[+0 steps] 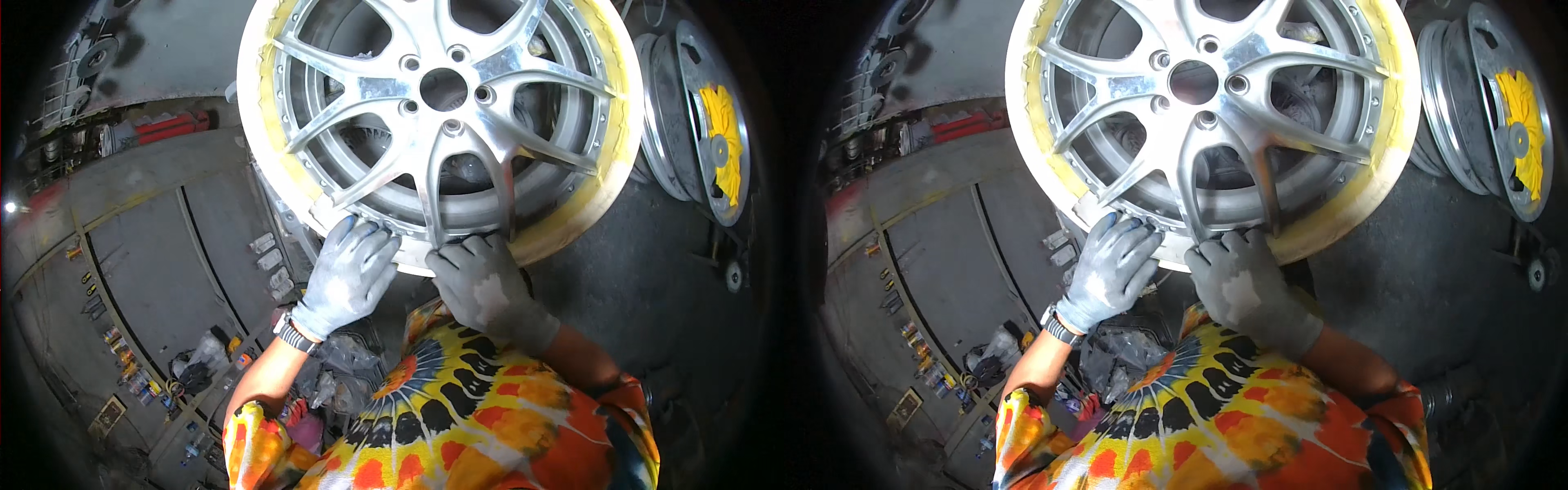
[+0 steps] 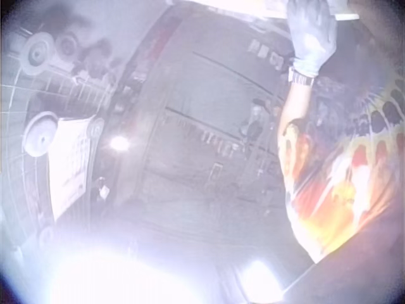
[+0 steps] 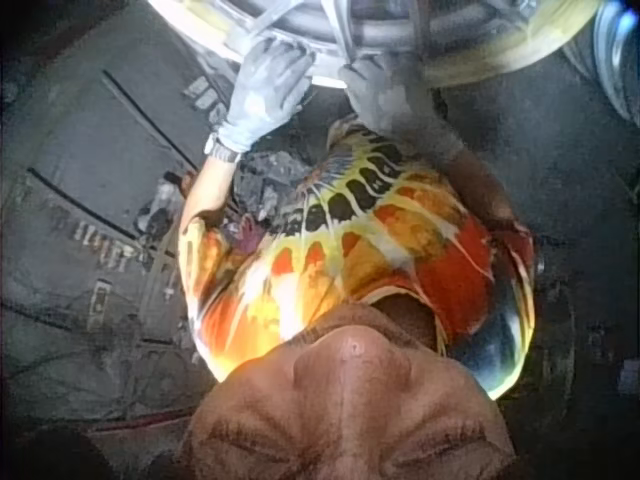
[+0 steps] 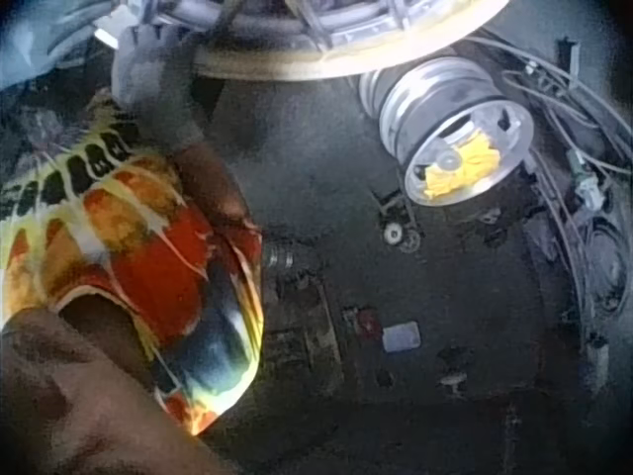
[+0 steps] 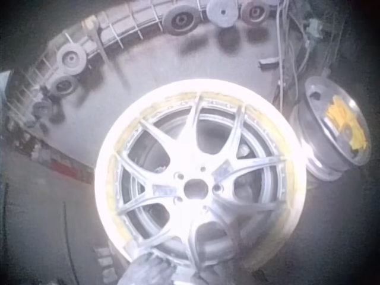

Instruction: The person cleans a wheel rim with a cloth by hand, puts on gloves, and applies sandpaper and tape to different parts of the rim while moving around the service bay.

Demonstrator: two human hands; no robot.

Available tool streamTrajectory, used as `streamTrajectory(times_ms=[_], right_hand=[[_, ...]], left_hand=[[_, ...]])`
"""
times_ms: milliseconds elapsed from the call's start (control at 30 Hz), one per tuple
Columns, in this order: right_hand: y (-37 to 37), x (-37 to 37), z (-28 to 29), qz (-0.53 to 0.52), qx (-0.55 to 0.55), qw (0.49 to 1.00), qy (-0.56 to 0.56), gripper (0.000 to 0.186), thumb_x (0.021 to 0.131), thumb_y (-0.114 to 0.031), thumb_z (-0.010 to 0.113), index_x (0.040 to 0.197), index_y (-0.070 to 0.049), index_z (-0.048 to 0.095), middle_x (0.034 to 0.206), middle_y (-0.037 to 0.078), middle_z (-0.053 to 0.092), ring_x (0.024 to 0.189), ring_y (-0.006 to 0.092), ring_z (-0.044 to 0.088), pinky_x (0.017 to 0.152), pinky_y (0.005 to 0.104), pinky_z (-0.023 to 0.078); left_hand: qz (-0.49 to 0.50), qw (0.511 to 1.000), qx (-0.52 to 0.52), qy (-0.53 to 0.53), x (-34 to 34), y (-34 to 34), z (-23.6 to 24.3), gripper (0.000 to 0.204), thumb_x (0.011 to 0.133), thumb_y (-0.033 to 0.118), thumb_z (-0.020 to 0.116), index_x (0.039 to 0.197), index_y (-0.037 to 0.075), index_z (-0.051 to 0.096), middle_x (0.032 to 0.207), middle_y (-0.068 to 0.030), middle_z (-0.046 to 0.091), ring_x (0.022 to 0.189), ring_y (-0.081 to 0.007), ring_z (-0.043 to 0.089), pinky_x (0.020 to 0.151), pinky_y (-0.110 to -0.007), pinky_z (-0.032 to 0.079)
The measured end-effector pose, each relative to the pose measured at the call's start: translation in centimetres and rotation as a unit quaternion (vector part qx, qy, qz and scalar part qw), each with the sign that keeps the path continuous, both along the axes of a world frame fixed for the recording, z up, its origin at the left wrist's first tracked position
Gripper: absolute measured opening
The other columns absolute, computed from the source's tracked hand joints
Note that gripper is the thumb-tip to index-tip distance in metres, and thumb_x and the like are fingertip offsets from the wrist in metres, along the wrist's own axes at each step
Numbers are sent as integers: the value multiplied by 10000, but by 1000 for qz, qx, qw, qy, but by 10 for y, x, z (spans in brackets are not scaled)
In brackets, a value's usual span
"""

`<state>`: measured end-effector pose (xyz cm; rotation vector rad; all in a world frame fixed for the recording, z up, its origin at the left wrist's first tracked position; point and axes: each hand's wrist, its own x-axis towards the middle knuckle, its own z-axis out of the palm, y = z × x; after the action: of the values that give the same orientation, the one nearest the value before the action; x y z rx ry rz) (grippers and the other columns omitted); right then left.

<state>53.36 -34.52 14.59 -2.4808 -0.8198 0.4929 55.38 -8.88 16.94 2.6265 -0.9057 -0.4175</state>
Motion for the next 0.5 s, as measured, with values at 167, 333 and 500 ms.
streamTrajectory(times_ms=[167,333,500], right_hand=[[12,-8,-13,-30,47,997,-47,139,897,-213,652,1024,-158,662,939,6,625,923,217,607,835,414,449],[19,-6,-10,-35,28,998,-48,156,897,-212,648,1040,-152,666,966,2,639,949,217,615,830,411,455],[25,-10,-11,-36,8,996,-81,161,903,-212,639,1049,-150,668,974,3,644,943,217,621,820,409,458]], left_hand=[[6,999,-47,4,-16,-12,-6,433,880,162,768,1302,78,720,1183,-116,707,1221,-323,635,1138,-556,425],[31,999,-16,-25,-23,-10,-19,408,890,154,749,1289,81,705,1245,-114,696,1209,-317,636,1108,-547,434],[29,999,-24,-25,-18,-10,-15,403,891,191,754,1269,61,709,1233,-120,699,1202,-327,636,1107,-553,433]])
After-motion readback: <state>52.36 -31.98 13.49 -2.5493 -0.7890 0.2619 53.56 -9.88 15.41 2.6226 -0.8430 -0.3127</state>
